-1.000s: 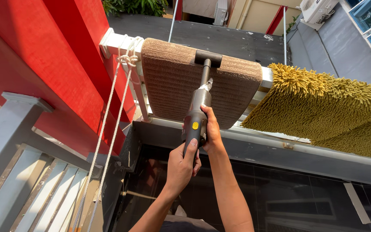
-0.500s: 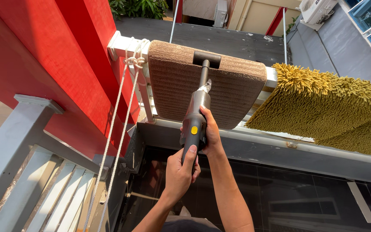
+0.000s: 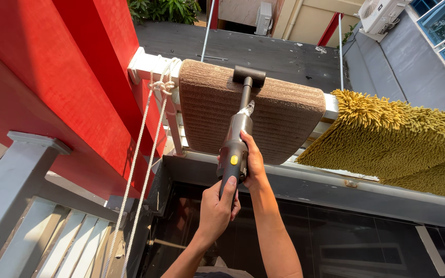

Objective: The person uses a handheld vacuum cleaner to clean a brown rug and a yellow rug hanging on a balcony railing. The person moves the vacuum head back and forth along the length of the rugs.

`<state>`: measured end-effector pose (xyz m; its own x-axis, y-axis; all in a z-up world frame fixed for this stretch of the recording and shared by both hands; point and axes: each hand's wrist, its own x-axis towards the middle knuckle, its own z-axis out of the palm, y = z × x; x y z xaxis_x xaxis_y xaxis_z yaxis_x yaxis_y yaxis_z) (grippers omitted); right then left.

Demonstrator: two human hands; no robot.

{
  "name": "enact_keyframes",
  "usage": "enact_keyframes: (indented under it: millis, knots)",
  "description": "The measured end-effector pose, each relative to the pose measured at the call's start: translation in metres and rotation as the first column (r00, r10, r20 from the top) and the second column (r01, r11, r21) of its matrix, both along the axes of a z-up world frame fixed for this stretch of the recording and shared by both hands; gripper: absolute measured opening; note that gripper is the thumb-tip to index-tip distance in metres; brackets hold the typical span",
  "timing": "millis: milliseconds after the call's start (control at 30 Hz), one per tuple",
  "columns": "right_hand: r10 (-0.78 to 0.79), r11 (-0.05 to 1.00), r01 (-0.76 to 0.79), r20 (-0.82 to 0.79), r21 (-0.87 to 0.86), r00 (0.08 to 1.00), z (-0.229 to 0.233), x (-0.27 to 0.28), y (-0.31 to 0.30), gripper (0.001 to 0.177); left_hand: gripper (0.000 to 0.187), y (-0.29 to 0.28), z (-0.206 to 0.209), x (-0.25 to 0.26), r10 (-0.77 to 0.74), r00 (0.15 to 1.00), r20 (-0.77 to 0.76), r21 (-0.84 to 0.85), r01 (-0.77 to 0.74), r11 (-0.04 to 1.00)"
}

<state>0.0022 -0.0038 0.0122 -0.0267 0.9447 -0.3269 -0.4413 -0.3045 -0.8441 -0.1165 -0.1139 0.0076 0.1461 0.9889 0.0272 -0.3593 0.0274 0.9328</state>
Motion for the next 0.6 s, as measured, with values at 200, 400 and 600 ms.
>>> enact_keyframes:
  millis: [200,400,600]
  knots:
    - [-0.007,1.000,0.007,-0.004,-0.002,1.000,-0.001,0.005,0.021,0.073,0.048,0.021,-0.002,0.004,-0.032,0.999,0.005,0.001,0.032,0.999]
    - [-0.013,1.000,0.013,-0.032,-0.002,0.999,-0.004,0.007,0.038,0.072,0.049,0.040,-0.004,0.005,-0.037,0.999,-0.005,-0.003,0.037,0.999]
    - [-0.017,0.999,0.017,0.000,0.039,1.000,-0.007,0.005,0.045,0.072,0.051,0.049,-0.008,0.003,-0.036,0.999,-0.009,-0.003,0.036,0.999]
